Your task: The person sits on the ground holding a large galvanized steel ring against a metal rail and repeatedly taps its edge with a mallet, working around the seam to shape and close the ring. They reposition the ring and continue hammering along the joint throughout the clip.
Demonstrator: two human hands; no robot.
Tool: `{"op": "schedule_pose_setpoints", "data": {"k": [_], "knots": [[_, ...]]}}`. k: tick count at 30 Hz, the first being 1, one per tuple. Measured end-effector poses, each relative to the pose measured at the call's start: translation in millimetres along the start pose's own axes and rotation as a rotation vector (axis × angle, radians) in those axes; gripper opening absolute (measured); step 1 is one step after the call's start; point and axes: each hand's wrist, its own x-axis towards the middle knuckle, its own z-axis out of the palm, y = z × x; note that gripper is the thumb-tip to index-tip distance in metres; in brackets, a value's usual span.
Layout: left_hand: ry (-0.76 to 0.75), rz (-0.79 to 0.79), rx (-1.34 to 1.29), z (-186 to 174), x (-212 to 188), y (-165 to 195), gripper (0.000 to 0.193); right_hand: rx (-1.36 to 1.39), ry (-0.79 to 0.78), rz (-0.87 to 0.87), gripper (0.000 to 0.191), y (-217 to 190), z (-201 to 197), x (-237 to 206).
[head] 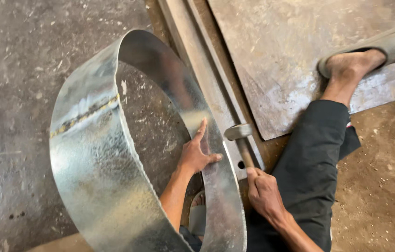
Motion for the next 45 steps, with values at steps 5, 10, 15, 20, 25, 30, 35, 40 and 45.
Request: {"op": "schedule_pose_setpoints", "data": {"k": [5,10,15,20,25,30,35,40,45], "knots": [[-0.025,-0.044,-0.009,-2.7,-0.3,1.4,0.134,-0.121,-0.047,-0.097,0.040,1.0,3.1,1.0],[-0.027,-0.016,0.007,-6.3,0.4,2.7,0.135,-0.001,-0.012,0.143,0.038,0.4,4.8,-0.1],[-0.035,-0.013,0.031,-8.9,0.9,3.3,0.133,-0.157,-0.032,-0.265,0.031,-1.2,5.5,-1.8],[-0.036,0.008,-0.007,-9.4,0.0,2.8,0.131,0.055,0.046,0.069,0.038,-4.5,7.3,-2.7],[-0.043,-0.022,0.017,-8.6,1.8,1.9,0.133,-0.033,0.014,-0.121,0.037,-7.1,7.1,0.1],[-0.053,-0.060,0.024,-9.0,3.1,0.1,0.133,0.050,0.043,0.107,0.038,-7.6,4.5,3.9],[-0.054,-0.048,-0.005,-10.8,1.6,-2.4,0.134,-0.111,-0.038,-0.058,0.041,-8.1,7.6,8.5],[-0.059,-0.077,-0.028,-9.9,1.6,-1.8,0.135,0.003,0.010,0.028,0.044,-7.6,8.1,10.7],[-0.044,0.024,-0.066,-10.9,0.5,-0.5,0.135,-0.175,-0.133,-0.085,0.042,-7.4,7.9,13.5]]}}
